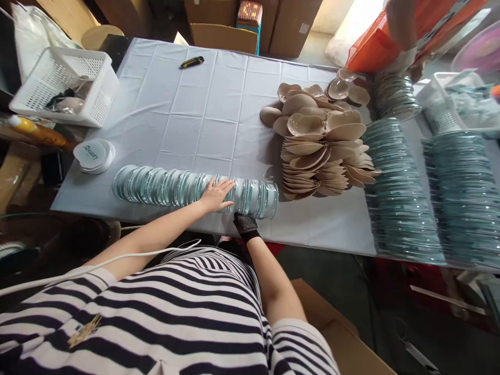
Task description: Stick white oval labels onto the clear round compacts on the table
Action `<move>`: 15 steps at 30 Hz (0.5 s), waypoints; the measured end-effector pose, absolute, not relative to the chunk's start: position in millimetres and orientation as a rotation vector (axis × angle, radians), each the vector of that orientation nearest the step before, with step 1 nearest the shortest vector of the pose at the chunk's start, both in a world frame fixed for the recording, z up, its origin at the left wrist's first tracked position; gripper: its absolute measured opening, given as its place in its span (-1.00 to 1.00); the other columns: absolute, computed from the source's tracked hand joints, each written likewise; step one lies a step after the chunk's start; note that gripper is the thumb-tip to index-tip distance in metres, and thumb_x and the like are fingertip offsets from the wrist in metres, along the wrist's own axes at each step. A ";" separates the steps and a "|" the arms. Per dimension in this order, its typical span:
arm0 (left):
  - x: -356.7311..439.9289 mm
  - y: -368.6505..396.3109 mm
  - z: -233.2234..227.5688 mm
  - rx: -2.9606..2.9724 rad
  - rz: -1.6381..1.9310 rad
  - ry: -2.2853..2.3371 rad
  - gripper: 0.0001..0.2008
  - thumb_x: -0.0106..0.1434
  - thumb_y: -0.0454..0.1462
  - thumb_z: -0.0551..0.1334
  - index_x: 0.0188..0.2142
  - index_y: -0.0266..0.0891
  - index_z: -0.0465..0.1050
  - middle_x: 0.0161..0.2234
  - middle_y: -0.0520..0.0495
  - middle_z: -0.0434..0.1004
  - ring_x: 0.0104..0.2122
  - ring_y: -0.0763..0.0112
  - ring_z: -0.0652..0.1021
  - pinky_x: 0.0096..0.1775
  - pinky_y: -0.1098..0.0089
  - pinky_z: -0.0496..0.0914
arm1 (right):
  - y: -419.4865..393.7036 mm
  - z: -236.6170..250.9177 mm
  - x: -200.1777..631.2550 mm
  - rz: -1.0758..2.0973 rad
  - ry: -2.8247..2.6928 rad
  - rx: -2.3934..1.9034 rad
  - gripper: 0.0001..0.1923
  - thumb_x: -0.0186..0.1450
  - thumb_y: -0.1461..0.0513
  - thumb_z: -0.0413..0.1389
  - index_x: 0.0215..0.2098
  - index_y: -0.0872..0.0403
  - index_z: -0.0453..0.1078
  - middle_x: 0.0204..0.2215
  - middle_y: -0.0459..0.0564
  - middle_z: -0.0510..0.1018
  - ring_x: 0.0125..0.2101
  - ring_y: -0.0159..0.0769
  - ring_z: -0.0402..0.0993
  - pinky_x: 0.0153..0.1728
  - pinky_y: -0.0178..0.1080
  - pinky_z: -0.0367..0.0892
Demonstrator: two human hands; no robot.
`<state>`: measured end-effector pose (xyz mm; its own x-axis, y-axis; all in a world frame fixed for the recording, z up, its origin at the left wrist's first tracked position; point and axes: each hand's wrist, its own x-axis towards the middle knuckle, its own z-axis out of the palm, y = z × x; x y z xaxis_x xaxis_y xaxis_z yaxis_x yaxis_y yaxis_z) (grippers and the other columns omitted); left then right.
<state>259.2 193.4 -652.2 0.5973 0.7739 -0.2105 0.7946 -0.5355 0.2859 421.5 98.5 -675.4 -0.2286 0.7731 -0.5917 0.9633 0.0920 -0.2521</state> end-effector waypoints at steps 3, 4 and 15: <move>261.1 193.9 -647.3 2.477 -0.116 1.269 -0.27 0.30 -0.02 0.17 0.38 -0.14 0.04 0.39 -0.16 0.04 0.39 0.05 0.03 0.35 -0.14 -0.20 | 93.7 -679.8 424.7 -0.905 2.068 1.800 -0.60 0.44 0.14 -0.10 0.10 0.06 0.43 0.05 0.16 0.54 0.02 -0.11 0.48 -0.03 -0.18 0.35; 264.5 195.0 -645.2 2.482 -0.119 1.270 -0.27 0.29 -0.02 0.18 0.38 -0.16 0.06 0.40 -0.17 0.01 0.40 0.03 -0.01 0.35 -0.15 -0.20 | 99.1 -674.5 431.1 -0.899 2.086 1.860 -0.61 0.45 0.12 -0.11 0.08 0.05 0.45 0.03 0.14 0.56 -0.01 -0.12 0.50 -0.05 -0.19 0.35; 317.4 208.7 -648.8 2.491 -0.222 1.128 -0.18 0.30 0.11 0.12 0.41 -0.21 -0.04 0.40 -0.21 -0.01 0.38 0.07 0.07 0.35 -0.06 -0.13 | 294.3 -616.7 474.0 -0.702 1.858 1.616 -0.65 0.27 0.25 0.13 -0.02 0.21 0.53 -0.08 0.26 0.59 -0.05 -0.08 0.53 -0.08 -0.20 0.41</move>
